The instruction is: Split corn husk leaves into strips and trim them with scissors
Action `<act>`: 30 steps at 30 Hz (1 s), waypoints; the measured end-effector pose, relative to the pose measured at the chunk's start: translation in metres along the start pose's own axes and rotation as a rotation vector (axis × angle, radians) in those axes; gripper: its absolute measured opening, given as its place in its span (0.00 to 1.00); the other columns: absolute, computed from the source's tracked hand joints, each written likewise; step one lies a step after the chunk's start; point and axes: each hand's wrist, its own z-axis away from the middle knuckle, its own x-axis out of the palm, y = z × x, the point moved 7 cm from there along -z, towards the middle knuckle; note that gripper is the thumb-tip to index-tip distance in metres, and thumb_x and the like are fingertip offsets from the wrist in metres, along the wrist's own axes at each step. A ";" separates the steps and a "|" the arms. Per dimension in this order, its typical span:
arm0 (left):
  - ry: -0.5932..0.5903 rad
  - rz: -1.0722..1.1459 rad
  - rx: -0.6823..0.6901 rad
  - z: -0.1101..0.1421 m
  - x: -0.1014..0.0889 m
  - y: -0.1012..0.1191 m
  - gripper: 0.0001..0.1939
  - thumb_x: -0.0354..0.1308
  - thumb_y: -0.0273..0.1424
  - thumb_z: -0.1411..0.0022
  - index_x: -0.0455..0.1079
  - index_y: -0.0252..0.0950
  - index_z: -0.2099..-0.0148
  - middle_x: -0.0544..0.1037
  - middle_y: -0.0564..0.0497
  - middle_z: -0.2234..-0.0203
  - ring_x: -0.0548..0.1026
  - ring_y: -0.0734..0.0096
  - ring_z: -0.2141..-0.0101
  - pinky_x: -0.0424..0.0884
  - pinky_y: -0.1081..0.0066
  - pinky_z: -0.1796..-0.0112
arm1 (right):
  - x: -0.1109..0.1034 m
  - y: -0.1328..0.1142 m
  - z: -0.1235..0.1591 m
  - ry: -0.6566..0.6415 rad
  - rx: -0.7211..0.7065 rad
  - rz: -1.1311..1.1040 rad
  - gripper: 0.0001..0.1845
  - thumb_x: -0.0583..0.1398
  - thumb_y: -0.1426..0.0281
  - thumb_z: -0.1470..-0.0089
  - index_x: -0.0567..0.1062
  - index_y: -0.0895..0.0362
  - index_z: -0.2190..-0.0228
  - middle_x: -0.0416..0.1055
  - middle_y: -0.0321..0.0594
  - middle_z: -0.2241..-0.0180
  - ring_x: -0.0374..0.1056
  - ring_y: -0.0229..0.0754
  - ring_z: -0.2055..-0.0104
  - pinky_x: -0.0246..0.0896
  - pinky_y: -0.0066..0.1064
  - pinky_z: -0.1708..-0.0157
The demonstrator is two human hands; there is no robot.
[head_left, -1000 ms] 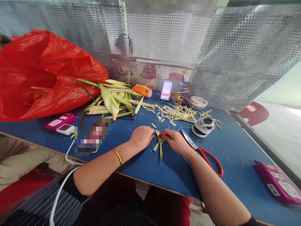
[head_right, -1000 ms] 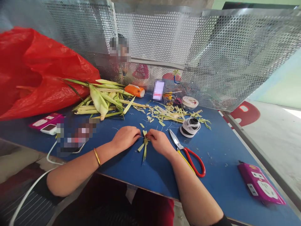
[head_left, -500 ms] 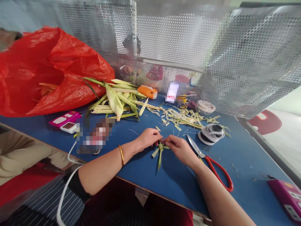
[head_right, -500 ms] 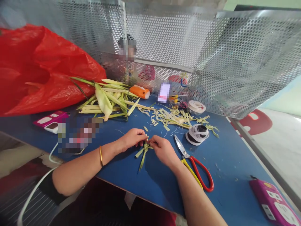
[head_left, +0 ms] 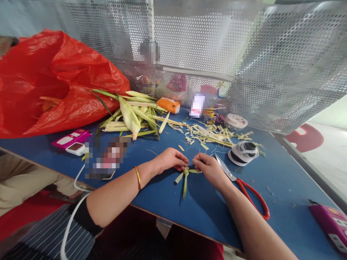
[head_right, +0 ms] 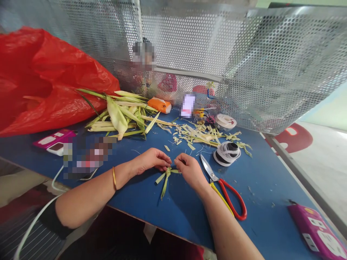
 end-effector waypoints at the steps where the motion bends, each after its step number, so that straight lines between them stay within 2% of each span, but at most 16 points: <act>1: 0.000 0.001 0.000 0.000 0.000 -0.001 0.10 0.69 0.25 0.57 0.78 0.29 0.67 0.80 0.49 0.76 0.76 0.74 0.75 0.73 0.72 0.68 | 0.000 0.001 0.000 0.003 0.015 -0.028 0.14 0.58 0.58 0.50 0.68 0.54 0.79 0.63 0.30 0.83 0.57 0.36 0.79 0.51 0.30 0.76; 7: 0.019 -0.025 0.061 -0.002 0.002 -0.002 0.09 0.65 0.23 0.57 0.78 0.30 0.68 0.76 0.53 0.82 0.72 0.76 0.77 0.70 0.73 0.70 | 0.004 -0.004 0.000 -0.033 0.057 -0.164 0.15 0.63 0.57 0.53 0.71 0.55 0.79 0.66 0.32 0.84 0.59 0.35 0.80 0.54 0.29 0.77; 11: -0.032 -0.064 0.151 -0.004 0.007 -0.002 0.08 0.65 0.26 0.56 0.79 0.30 0.69 0.75 0.54 0.81 0.66 0.80 0.79 0.64 0.75 0.74 | 0.008 -0.013 0.002 -0.035 0.031 -0.305 0.14 0.65 0.58 0.53 0.75 0.57 0.75 0.74 0.36 0.77 0.67 0.37 0.75 0.63 0.31 0.69; 15: 0.025 -0.148 0.213 -0.007 0.006 -0.004 0.07 0.65 0.31 0.54 0.75 0.31 0.75 0.70 0.57 0.85 0.64 0.80 0.81 0.61 0.76 0.76 | 0.014 -0.020 0.003 -0.042 -0.055 -0.352 0.11 0.65 0.60 0.51 0.75 0.56 0.71 0.77 0.38 0.74 0.72 0.40 0.70 0.67 0.34 0.64; 18: 0.049 -0.118 0.213 -0.007 0.005 -0.005 0.07 0.65 0.30 0.53 0.72 0.32 0.77 0.70 0.56 0.85 0.68 0.78 0.80 0.64 0.76 0.75 | 0.012 -0.028 0.004 -0.016 -0.188 -0.322 0.11 0.63 0.63 0.48 0.76 0.53 0.63 0.78 0.40 0.63 0.74 0.42 0.63 0.68 0.37 0.59; 20: 0.040 -0.068 0.196 -0.006 0.005 -0.006 0.05 0.65 0.29 0.51 0.73 0.32 0.74 0.73 0.55 0.82 0.71 0.77 0.79 0.67 0.76 0.74 | 0.000 -0.030 0.004 0.074 -0.255 -0.313 0.17 0.62 0.64 0.47 0.73 0.50 0.54 0.75 0.42 0.54 0.73 0.43 0.57 0.67 0.38 0.55; 21: 0.034 -0.050 0.181 -0.006 0.006 -0.006 0.05 0.65 0.28 0.51 0.74 0.32 0.72 0.75 0.54 0.80 0.72 0.77 0.78 0.69 0.75 0.73 | -0.007 -0.028 0.004 0.136 -0.261 -0.284 0.19 0.62 0.64 0.47 0.72 0.50 0.52 0.74 0.42 0.53 0.72 0.44 0.57 0.67 0.38 0.55; 23: 0.017 -0.027 0.150 -0.004 0.006 -0.006 0.04 0.65 0.28 0.51 0.74 0.32 0.70 0.77 0.53 0.78 0.74 0.77 0.77 0.70 0.75 0.72 | -0.017 -0.020 0.002 0.206 -0.216 -0.154 0.16 0.62 0.63 0.49 0.75 0.52 0.57 0.75 0.41 0.61 0.71 0.43 0.62 0.66 0.37 0.59; 25: 0.006 -0.013 0.134 -0.003 0.006 -0.006 0.05 0.66 0.27 0.50 0.74 0.32 0.70 0.78 0.52 0.77 0.75 0.77 0.77 0.71 0.75 0.71 | -0.016 -0.012 -0.001 0.173 -0.159 -0.007 0.10 0.62 0.62 0.51 0.77 0.54 0.66 0.74 0.39 0.70 0.68 0.42 0.68 0.64 0.35 0.65; 27: 0.004 -0.006 0.131 -0.003 0.006 -0.005 0.04 0.66 0.26 0.50 0.73 0.32 0.70 0.78 0.52 0.78 0.75 0.77 0.77 0.71 0.75 0.71 | -0.009 -0.008 -0.004 0.099 -0.148 0.070 0.08 0.63 0.62 0.52 0.77 0.54 0.72 0.71 0.36 0.74 0.65 0.40 0.71 0.61 0.32 0.69; 30: 0.012 -0.005 0.123 -0.002 0.005 -0.004 0.04 0.66 0.24 0.50 0.72 0.31 0.71 0.77 0.54 0.79 0.74 0.78 0.78 0.71 0.77 0.72 | 0.000 -0.007 -0.005 0.055 -0.163 0.092 0.06 0.62 0.64 0.51 0.74 0.54 0.74 0.69 0.34 0.75 0.61 0.38 0.72 0.56 0.30 0.71</act>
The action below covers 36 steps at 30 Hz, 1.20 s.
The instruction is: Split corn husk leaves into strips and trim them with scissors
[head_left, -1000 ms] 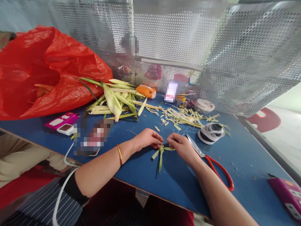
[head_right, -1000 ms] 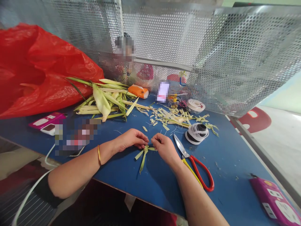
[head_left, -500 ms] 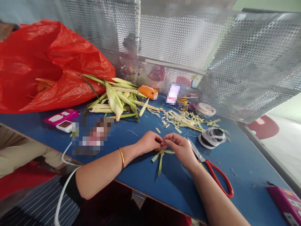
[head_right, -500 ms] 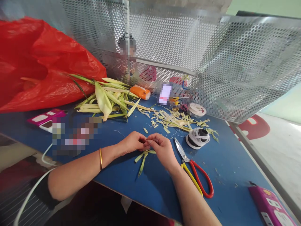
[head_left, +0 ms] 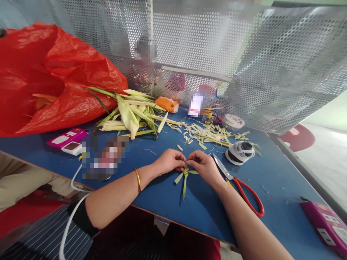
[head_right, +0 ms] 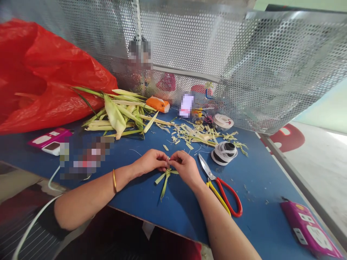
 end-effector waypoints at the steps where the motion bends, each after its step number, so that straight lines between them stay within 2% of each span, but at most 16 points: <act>1: 0.000 -0.002 -0.002 0.000 0.000 0.000 0.04 0.66 0.24 0.50 0.72 0.31 0.71 0.76 0.54 0.80 0.74 0.79 0.79 0.71 0.77 0.73 | 0.002 0.000 0.000 -0.004 0.001 0.003 0.06 0.62 0.65 0.50 0.73 0.54 0.74 0.68 0.33 0.76 0.60 0.38 0.73 0.55 0.30 0.72; 7: -0.015 -0.025 -0.006 -0.001 0.001 0.000 0.04 0.65 0.23 0.48 0.72 0.30 0.71 0.77 0.53 0.79 0.75 0.79 0.79 0.71 0.78 0.73 | 0.011 0.003 0.001 -0.015 0.047 -0.017 0.10 0.59 0.63 0.47 0.67 0.54 0.76 0.64 0.31 0.79 0.58 0.37 0.75 0.52 0.29 0.74; 11: 0.010 0.014 -0.030 0.001 0.002 0.002 0.06 0.65 0.24 0.46 0.71 0.30 0.70 0.79 0.51 0.77 0.75 0.79 0.79 0.71 0.77 0.73 | 0.013 0.010 0.002 0.023 0.117 -0.224 0.11 0.59 0.61 0.47 0.66 0.53 0.75 0.68 0.33 0.79 0.64 0.39 0.75 0.58 0.30 0.73; 15: 0.033 0.003 -0.050 0.003 0.003 0.004 0.06 0.65 0.25 0.44 0.70 0.31 0.68 0.78 0.51 0.78 0.75 0.78 0.79 0.69 0.77 0.74 | 0.009 0.013 0.004 0.105 0.220 -0.360 0.13 0.63 0.61 0.53 0.67 0.54 0.76 0.67 0.31 0.82 0.65 0.37 0.77 0.60 0.30 0.74; 19: 0.030 -0.008 -0.042 0.003 0.004 0.007 0.08 0.66 0.28 0.45 0.69 0.31 0.68 0.78 0.52 0.78 0.75 0.78 0.79 0.68 0.78 0.74 | 0.004 0.011 0.004 0.159 0.255 -0.450 0.17 0.66 0.61 0.58 0.69 0.54 0.67 0.72 0.31 0.77 0.69 0.38 0.75 0.62 0.30 0.72; 22: 0.050 -0.017 -0.032 0.002 0.002 0.009 0.09 0.66 0.31 0.44 0.69 0.32 0.68 0.78 0.51 0.78 0.75 0.77 0.78 0.67 0.77 0.74 | 0.000 0.008 0.004 0.169 0.210 -0.434 0.19 0.66 0.61 0.58 0.69 0.54 0.64 0.73 0.32 0.76 0.71 0.39 0.73 0.65 0.31 0.70; 25: 0.058 -0.006 -0.036 0.002 0.001 0.009 0.09 0.66 0.30 0.45 0.68 0.32 0.69 0.78 0.52 0.78 0.74 0.78 0.78 0.67 0.77 0.74 | -0.003 -0.001 0.004 0.119 0.109 -0.362 0.16 0.65 0.62 0.56 0.70 0.54 0.65 0.73 0.33 0.75 0.69 0.38 0.73 0.64 0.31 0.70; 28: 0.044 0.016 -0.029 0.001 0.000 0.008 0.08 0.67 0.27 0.49 0.70 0.31 0.70 0.76 0.54 0.80 0.74 0.79 0.78 0.67 0.78 0.74 | -0.002 -0.015 0.007 0.004 0.011 -0.262 0.12 0.64 0.64 0.52 0.71 0.54 0.66 0.74 0.34 0.74 0.69 0.38 0.71 0.64 0.32 0.68; 31: 0.024 0.048 -0.022 0.001 -0.001 0.008 0.10 0.70 0.27 0.53 0.71 0.31 0.71 0.75 0.54 0.81 0.73 0.79 0.78 0.68 0.77 0.72 | 0.001 -0.024 0.010 -0.110 -0.012 -0.286 0.11 0.65 0.63 0.52 0.73 0.54 0.67 0.75 0.36 0.72 0.71 0.40 0.69 0.66 0.34 0.65; 33: 0.018 0.060 -0.033 0.000 -0.002 0.007 0.11 0.71 0.28 0.54 0.71 0.31 0.71 0.76 0.53 0.80 0.74 0.78 0.78 0.70 0.76 0.71 | -0.004 -0.022 0.010 -0.065 0.021 -0.369 0.13 0.64 0.60 0.50 0.73 0.54 0.65 0.75 0.37 0.70 0.72 0.41 0.69 0.67 0.35 0.64; 36: 0.019 0.047 -0.054 0.000 -0.003 0.006 0.11 0.71 0.27 0.55 0.72 0.31 0.70 0.78 0.51 0.79 0.75 0.76 0.77 0.71 0.75 0.70 | -0.017 -0.007 0.006 0.134 0.082 -0.352 0.14 0.62 0.59 0.48 0.72 0.54 0.64 0.76 0.39 0.68 0.73 0.42 0.68 0.67 0.35 0.65</act>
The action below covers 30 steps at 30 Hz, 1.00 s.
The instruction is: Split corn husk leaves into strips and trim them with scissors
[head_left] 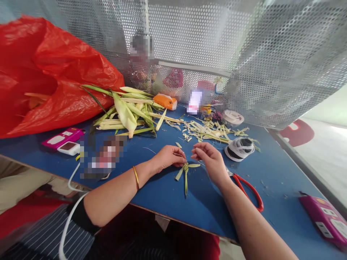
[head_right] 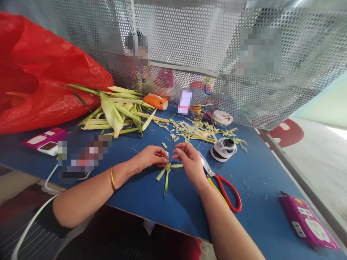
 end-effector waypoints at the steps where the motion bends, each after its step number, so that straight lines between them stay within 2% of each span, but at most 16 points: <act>1: 0.000 -0.005 -0.003 0.000 0.000 0.000 0.11 0.71 0.26 0.55 0.72 0.31 0.70 0.78 0.51 0.79 0.75 0.76 0.77 0.71 0.75 0.70 | -0.002 0.005 -0.002 0.023 0.001 0.048 0.13 0.62 0.60 0.49 0.72 0.54 0.64 0.76 0.39 0.68 0.73 0.42 0.67 0.67 0.35 0.64; 7: -0.006 -0.013 0.012 0.000 -0.002 0.001 0.05 0.66 0.21 0.51 0.73 0.31 0.70 0.78 0.51 0.79 0.76 0.76 0.76 0.72 0.74 0.69 | 0.020 0.029 -0.002 -0.250 0.025 0.195 0.09 0.60 0.70 0.51 0.73 0.54 0.64 0.78 0.38 0.65 0.74 0.42 0.62 0.67 0.35 0.59; 15: -0.010 -0.065 0.071 0.002 -0.003 0.005 0.04 0.65 0.21 0.51 0.74 0.31 0.71 0.77 0.52 0.80 0.75 0.76 0.76 0.70 0.75 0.70 | 0.025 0.022 0.003 -0.300 0.012 0.163 0.12 0.61 0.73 0.52 0.72 0.54 0.63 0.78 0.37 0.67 0.74 0.41 0.64 0.66 0.32 0.64; 19: -0.010 -0.118 0.101 0.000 -0.003 0.006 0.03 0.64 0.21 0.52 0.74 0.32 0.72 0.77 0.52 0.80 0.75 0.75 0.75 0.69 0.75 0.71 | 0.025 0.023 0.003 -0.281 0.020 0.172 0.11 0.61 0.72 0.53 0.72 0.54 0.64 0.78 0.37 0.67 0.75 0.41 0.65 0.66 0.33 0.64; 24: 0.006 -0.307 0.253 -0.003 -0.006 0.012 0.05 0.64 0.22 0.54 0.76 0.34 0.71 0.79 0.53 0.77 0.75 0.74 0.73 0.68 0.76 0.70 | 0.023 0.028 0.002 -0.264 0.043 0.181 0.11 0.62 0.70 0.54 0.73 0.54 0.64 0.78 0.38 0.66 0.75 0.43 0.63 0.67 0.34 0.62; 30: 0.022 -0.503 0.387 0.002 -0.006 0.021 0.04 0.62 0.23 0.51 0.77 0.34 0.69 0.81 0.52 0.74 0.78 0.71 0.71 0.69 0.75 0.68 | 0.023 0.028 0.000 -0.257 0.045 0.194 0.10 0.62 0.69 0.54 0.72 0.54 0.65 0.78 0.37 0.67 0.74 0.42 0.64 0.66 0.33 0.63</act>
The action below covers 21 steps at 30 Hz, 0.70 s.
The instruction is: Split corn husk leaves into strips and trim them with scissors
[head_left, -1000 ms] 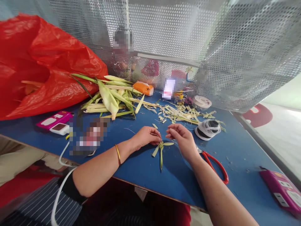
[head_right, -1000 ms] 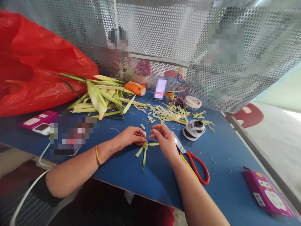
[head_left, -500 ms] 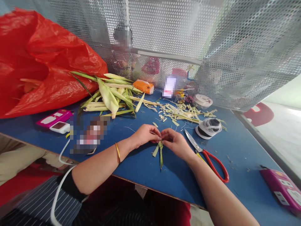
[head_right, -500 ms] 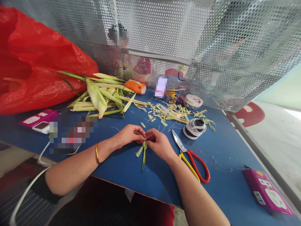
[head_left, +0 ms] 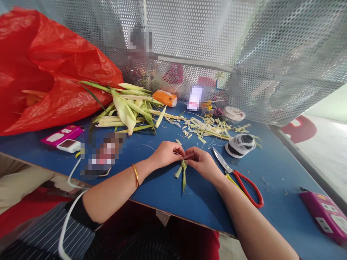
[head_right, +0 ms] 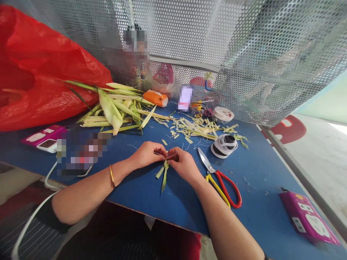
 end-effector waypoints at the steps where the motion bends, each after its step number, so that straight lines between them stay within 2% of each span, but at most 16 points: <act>1: 0.010 -0.038 0.023 0.001 0.000 0.003 0.05 0.62 0.23 0.51 0.77 0.34 0.69 0.81 0.52 0.74 0.78 0.71 0.71 0.69 0.75 0.68 | 0.000 0.000 0.000 0.001 0.002 0.001 0.10 0.62 0.69 0.54 0.73 0.54 0.65 0.77 0.37 0.67 0.74 0.41 0.64 0.66 0.32 0.64; 7: 0.099 -0.319 0.169 0.007 0.000 0.022 0.08 0.59 0.20 0.49 0.77 0.36 0.69 0.79 0.55 0.76 0.75 0.74 0.73 0.65 0.76 0.70 | 0.000 0.003 0.000 0.012 0.012 -0.026 0.12 0.63 0.70 0.55 0.73 0.54 0.65 0.77 0.37 0.66 0.73 0.41 0.64 0.66 0.32 0.63; 12: 0.202 -0.453 0.249 0.011 0.001 0.025 0.09 0.59 0.21 0.46 0.76 0.38 0.64 0.81 0.54 0.71 0.77 0.72 0.69 0.65 0.75 0.68 | 0.001 0.007 -0.001 0.021 0.019 -0.050 0.14 0.63 0.70 0.56 0.72 0.54 0.63 0.77 0.37 0.67 0.73 0.41 0.64 0.67 0.33 0.63; 17: 0.214 -0.777 0.383 0.016 0.012 0.030 0.06 0.56 0.25 0.39 0.74 0.37 0.63 0.80 0.50 0.71 0.77 0.66 0.67 0.64 0.71 0.68 | 0.001 0.006 0.000 0.048 0.013 -0.035 0.14 0.63 0.70 0.56 0.72 0.54 0.63 0.76 0.35 0.69 0.73 0.40 0.66 0.67 0.32 0.64; 21: 0.223 -0.942 0.444 0.019 0.018 0.033 0.07 0.53 0.26 0.36 0.72 0.35 0.65 0.78 0.50 0.73 0.76 0.67 0.70 0.63 0.70 0.70 | 0.002 0.003 0.001 0.058 -0.001 -0.014 0.14 0.63 0.70 0.55 0.72 0.54 0.63 0.77 0.36 0.69 0.74 0.41 0.66 0.67 0.33 0.64</act>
